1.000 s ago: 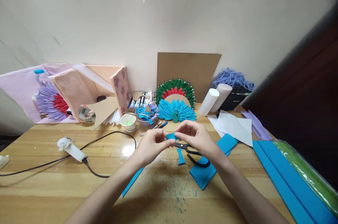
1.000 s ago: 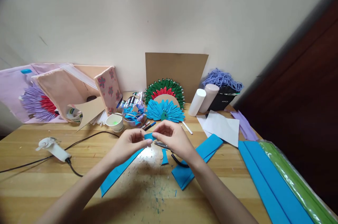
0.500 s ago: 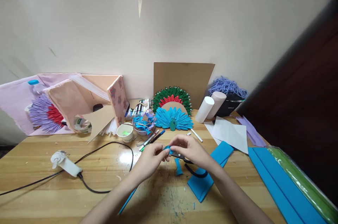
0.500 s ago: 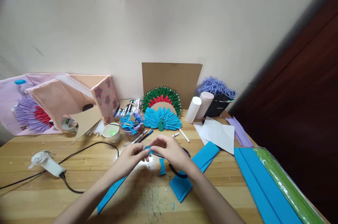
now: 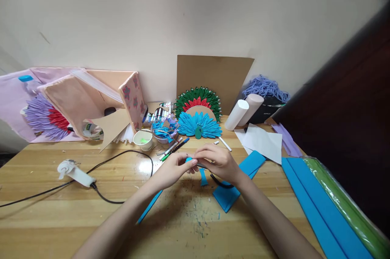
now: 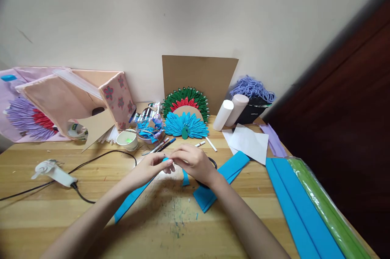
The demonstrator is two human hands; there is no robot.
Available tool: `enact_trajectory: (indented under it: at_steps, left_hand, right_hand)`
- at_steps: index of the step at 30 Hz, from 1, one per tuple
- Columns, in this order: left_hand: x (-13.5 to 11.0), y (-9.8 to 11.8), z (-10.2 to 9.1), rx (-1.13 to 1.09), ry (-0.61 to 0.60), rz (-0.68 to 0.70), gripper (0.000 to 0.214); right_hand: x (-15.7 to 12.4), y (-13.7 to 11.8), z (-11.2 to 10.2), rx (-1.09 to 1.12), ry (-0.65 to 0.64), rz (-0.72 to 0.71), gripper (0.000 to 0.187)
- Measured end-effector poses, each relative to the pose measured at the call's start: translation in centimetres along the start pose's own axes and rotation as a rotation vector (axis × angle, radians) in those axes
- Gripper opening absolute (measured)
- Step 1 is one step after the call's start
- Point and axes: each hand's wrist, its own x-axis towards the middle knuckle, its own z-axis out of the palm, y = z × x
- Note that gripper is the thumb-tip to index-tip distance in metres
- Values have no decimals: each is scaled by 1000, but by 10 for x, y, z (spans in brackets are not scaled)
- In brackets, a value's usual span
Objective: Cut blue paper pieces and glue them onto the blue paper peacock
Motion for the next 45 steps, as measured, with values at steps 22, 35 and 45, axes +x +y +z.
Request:
enact_trajectory:
  at_steps: [22, 35, 45]
  left_hand:
    - [-5, 3, -8, 432, 34, 84, 32]
    - [-1, -4, -1, 13, 345, 252, 19]
    - [-6, 1, -4, 168, 418, 321, 18]
  right_hand:
    - [4, 6, 2, 684, -112, 683, 22]
    - [5, -1, 4, 539, 80, 655, 20]
    - [3, -9, -3, 301, 174, 514, 16]
